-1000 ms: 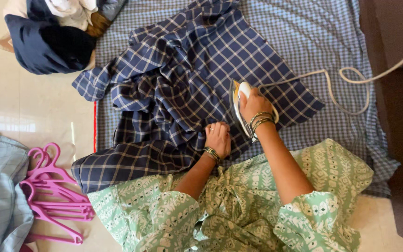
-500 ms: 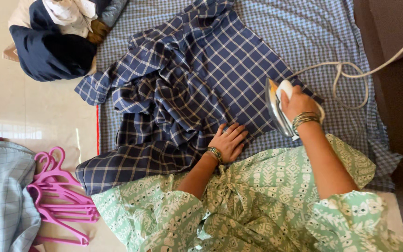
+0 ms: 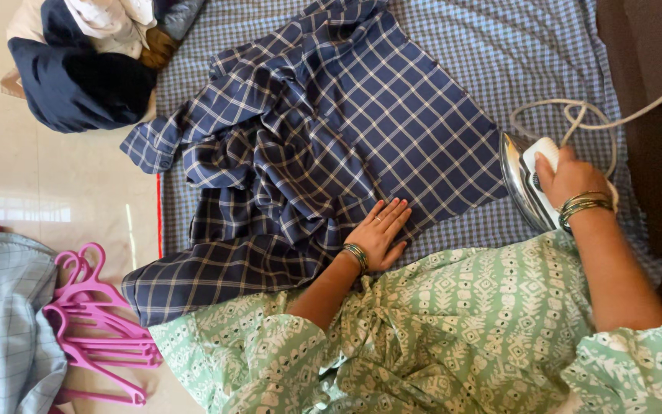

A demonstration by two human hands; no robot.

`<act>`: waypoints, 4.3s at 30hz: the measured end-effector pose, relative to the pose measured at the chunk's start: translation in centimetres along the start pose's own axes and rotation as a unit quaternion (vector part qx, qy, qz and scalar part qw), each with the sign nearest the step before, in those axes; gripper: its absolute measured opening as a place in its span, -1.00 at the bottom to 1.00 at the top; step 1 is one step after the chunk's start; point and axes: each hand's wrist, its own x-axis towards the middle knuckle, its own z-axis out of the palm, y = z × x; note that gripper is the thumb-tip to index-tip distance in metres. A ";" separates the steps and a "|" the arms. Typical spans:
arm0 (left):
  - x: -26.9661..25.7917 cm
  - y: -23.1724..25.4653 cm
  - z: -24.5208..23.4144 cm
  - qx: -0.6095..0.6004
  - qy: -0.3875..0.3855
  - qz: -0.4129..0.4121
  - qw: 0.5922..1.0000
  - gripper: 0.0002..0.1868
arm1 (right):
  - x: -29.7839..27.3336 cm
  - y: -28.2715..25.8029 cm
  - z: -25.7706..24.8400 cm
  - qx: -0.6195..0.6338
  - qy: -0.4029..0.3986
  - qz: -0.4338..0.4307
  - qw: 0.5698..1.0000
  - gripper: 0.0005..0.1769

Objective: The person irons a blue and white checkered shirt on a bed. They use a white electric iron to smooth the fabric, frequently adjusting the shirt's position and folding the sleeves to ensure all areas are pressed. The person works methodically across the body and sleeves of the garment.

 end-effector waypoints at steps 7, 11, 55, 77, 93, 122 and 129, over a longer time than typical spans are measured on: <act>0.3 -0.1 -0.4 0.005 -0.003 0.008 1.000 -0.20 | 1.9 -1.2 0.5 0.003 0.042 -0.007 0.999 -0.27; 0.3 0.0 -0.7 0.004 -0.005 0.018 1.000 -0.19 | 4.5 -2.9 0.2 0.009 0.059 -0.011 0.998 -0.25; 0.5 -0.4 -0.3 0.023 -0.008 0.013 1.000 -0.08 | 18.6 0.0 4.8 0.549 0.249 -0.232 0.763 -0.62; 0.2 2.8 4.5 0.195 0.115 -0.216 0.950 -0.24 | 4.7 -2.8 6.2 0.288 0.195 0.003 0.938 -0.60; -16.2 9.3 -16.4 0.049 0.099 -0.045 0.993 -0.34 | -18.0 -0.6 -9.1 0.316 0.252 -0.164 0.900 -0.84; -0.2 0.8 -4.4 0.073 -0.187 -0.180 0.963 -0.28 | 4.7 -10.0 1.2 0.021 -0.047 -0.075 0.996 -0.12; -1.0 -0.1 -2.2 0.075 -0.130 -0.167 0.974 -0.26 | 17.2 -2.5 3.2 0.486 0.156 0.066 0.857 -0.09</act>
